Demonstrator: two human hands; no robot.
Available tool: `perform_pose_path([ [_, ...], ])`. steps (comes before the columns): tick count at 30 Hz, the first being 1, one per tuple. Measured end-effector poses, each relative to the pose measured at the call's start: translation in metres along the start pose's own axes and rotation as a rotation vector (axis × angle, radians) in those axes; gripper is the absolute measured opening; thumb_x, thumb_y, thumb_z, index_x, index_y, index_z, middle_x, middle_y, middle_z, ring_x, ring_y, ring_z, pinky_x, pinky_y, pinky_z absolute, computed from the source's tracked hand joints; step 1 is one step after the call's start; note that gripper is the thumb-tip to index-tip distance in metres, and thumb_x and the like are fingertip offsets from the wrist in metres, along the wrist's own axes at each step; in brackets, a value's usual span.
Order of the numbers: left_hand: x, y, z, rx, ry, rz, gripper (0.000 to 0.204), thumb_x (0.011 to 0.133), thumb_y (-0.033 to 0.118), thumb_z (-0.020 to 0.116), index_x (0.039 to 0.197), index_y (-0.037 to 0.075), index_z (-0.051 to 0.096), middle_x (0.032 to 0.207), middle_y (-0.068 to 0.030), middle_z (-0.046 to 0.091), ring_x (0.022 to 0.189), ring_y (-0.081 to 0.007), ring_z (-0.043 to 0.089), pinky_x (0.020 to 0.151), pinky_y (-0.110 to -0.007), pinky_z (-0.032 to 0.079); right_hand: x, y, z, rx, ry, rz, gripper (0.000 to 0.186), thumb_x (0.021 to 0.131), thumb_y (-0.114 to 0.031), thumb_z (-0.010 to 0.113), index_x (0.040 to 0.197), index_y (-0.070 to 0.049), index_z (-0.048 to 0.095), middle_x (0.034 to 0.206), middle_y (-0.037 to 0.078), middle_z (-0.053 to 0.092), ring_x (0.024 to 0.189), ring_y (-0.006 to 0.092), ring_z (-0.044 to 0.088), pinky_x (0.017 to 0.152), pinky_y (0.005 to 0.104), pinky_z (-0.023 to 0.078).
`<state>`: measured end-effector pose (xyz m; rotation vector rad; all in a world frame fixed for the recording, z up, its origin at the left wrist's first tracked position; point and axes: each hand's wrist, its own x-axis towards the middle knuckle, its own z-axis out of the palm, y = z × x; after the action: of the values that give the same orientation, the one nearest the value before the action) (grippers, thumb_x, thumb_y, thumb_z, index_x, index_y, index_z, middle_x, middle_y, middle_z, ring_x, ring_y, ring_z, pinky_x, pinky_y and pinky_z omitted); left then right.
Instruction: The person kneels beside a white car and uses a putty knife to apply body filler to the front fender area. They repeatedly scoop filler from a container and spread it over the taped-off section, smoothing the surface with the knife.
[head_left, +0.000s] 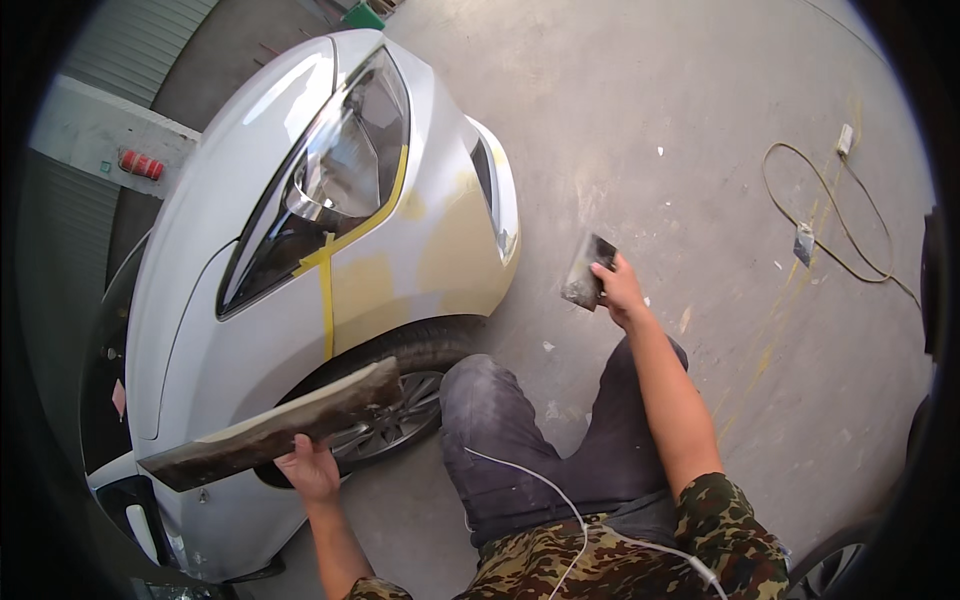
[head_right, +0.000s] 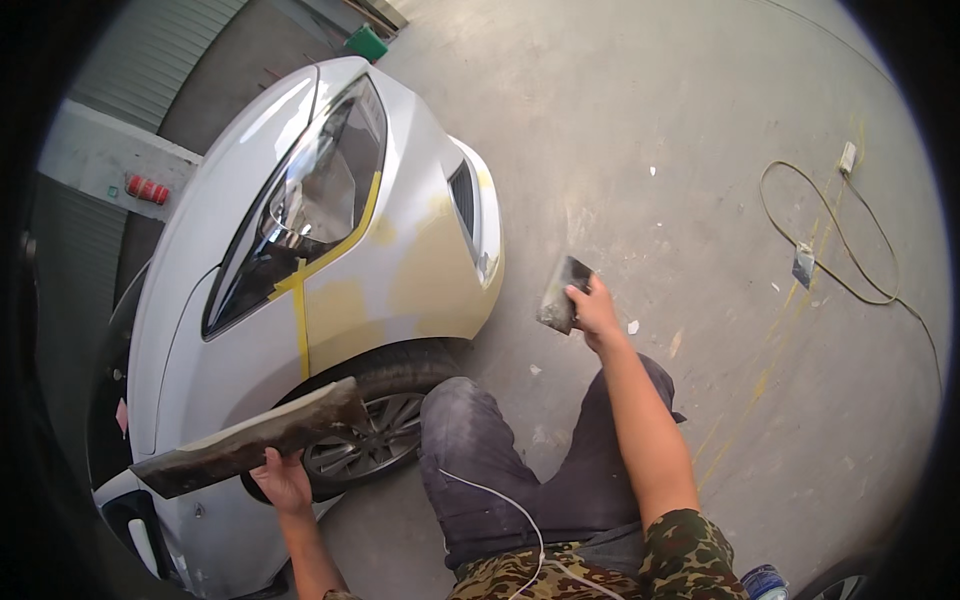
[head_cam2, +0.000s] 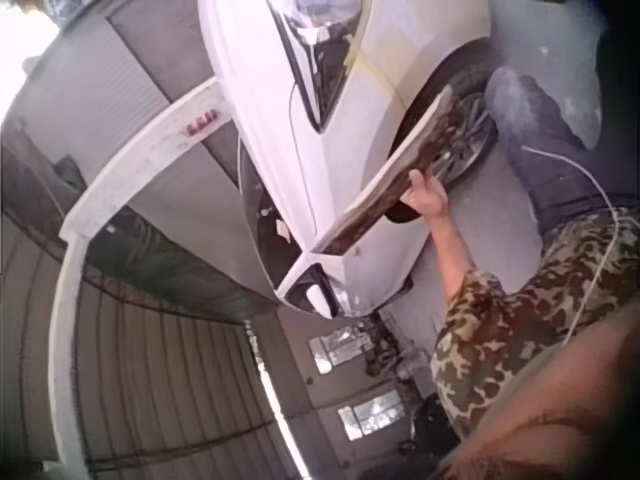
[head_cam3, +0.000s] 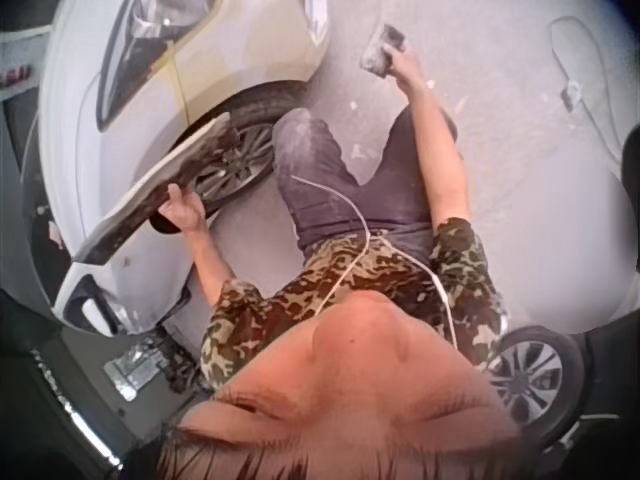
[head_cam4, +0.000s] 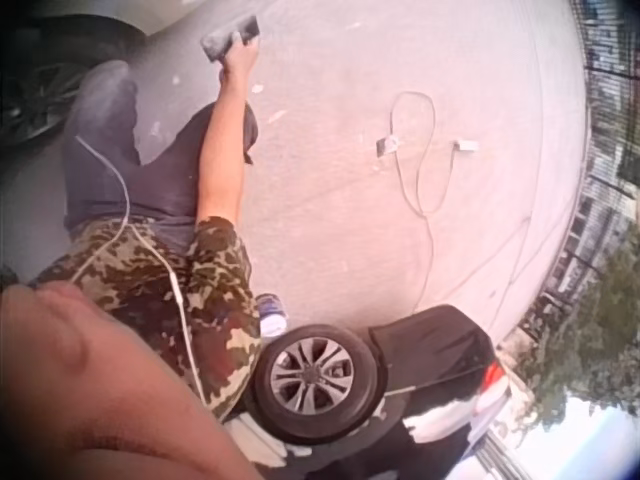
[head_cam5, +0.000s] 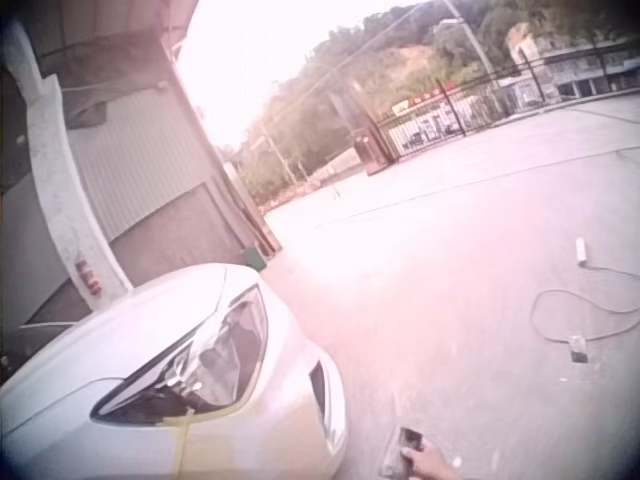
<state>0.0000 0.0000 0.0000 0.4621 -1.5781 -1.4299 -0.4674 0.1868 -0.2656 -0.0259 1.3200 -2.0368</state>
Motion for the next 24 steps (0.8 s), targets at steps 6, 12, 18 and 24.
perform_pose_path([
  [6, -0.009, -0.023, 0.004, 0.038, 0.005, 0.003, 0.042, 0.097, 0.015, 0.07, 0.135, 0.004, 0.055, 0.127, -0.0094, 0.065, 0.117, -0.0264, 0.064, 0.099, -0.048, 0.055, 0.007, -0.033, 0.084, -0.595, 0.128, -0.472, 0.042, 0.093, -0.006, 0.056, 0.135, -0.004, 0.057, 0.119, 0.025, 0.067, 0.112, 0.0389, 0.065, 0.098, 0.0432, 0.049],
  [12, -0.008, -0.048, -0.025, 0.054, 0.034, 0.021, 0.05, 0.094, 0.013, 0.074, 0.138, 0.004, 0.052, 0.131, -0.0093, 0.063, 0.123, -0.026, 0.06, 0.106, -0.049, 0.05, 0.018, -0.059, 0.16, -0.686, 0.134, -0.533, 0.044, 0.093, -0.005, 0.05, 0.136, -0.011, 0.059, 0.115, 0.027, 0.067, 0.11, 0.0471, 0.062, 0.095, 0.0501, 0.049],
  [18, -0.029, -0.078, -0.023, 0.09, 0.065, 0.088, 0.052, 0.091, 0.004, 0.073, 0.139, 0.001, 0.053, 0.136, -0.0101, 0.061, 0.123, -0.0241, 0.059, 0.112, -0.044, 0.044, 0.033, -0.088, 0.178, -0.829, 0.176, -0.621, 0.043, 0.092, -0.004, 0.049, 0.133, -0.009, 0.06, 0.114, 0.026, 0.068, 0.108, 0.0461, 0.062, 0.094, 0.0504, 0.049],
  [24, -0.037, -0.089, -0.019, -0.002, 0.043, 0.03, 0.049, 0.091, 0.006, 0.073, 0.136, 0.002, 0.056, 0.137, -0.0085, 0.06, 0.125, -0.022, 0.057, 0.114, -0.042, 0.04, 0.042, -0.092, 0.186, -0.927, 0.222, -0.627, 0.039, 0.092, -0.004, 0.05, 0.129, -0.003, 0.06, 0.114, 0.025, 0.069, 0.107, 0.0433, 0.064, 0.094, 0.0456, 0.05],
])
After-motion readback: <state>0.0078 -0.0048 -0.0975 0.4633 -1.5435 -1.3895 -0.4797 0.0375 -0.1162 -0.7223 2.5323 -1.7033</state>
